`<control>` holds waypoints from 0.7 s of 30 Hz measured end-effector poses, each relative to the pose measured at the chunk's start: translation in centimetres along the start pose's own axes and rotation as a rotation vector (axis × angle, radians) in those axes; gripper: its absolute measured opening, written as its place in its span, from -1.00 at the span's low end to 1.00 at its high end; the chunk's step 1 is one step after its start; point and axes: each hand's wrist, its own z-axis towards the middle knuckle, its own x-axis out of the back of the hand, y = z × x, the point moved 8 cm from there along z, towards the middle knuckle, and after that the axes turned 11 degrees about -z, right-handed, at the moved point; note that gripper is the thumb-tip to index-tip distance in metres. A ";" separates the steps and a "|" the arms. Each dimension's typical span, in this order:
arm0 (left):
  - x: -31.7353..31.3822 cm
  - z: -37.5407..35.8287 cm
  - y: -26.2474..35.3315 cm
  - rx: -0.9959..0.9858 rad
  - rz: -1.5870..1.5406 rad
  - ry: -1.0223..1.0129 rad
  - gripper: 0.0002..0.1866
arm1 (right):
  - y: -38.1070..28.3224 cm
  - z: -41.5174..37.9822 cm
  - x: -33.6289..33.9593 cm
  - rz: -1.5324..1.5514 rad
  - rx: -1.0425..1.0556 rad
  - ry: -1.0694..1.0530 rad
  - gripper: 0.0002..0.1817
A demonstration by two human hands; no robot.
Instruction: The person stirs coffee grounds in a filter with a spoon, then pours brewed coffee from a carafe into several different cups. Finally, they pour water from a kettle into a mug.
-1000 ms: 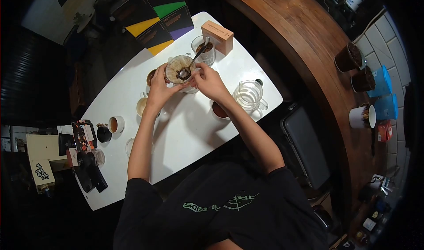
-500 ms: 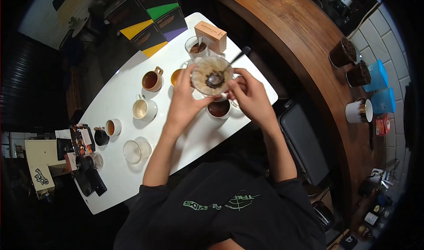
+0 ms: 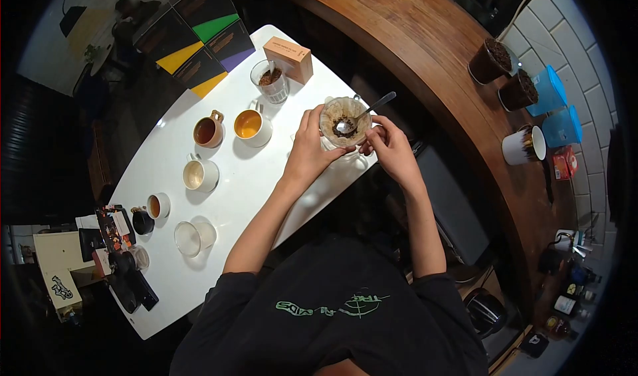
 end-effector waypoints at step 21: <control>1.1 -1.9 -0.1 0.038 0.114 0.053 0.15 | 1.4 -0.2 1.1 0.143 -0.012 -0.006 -0.65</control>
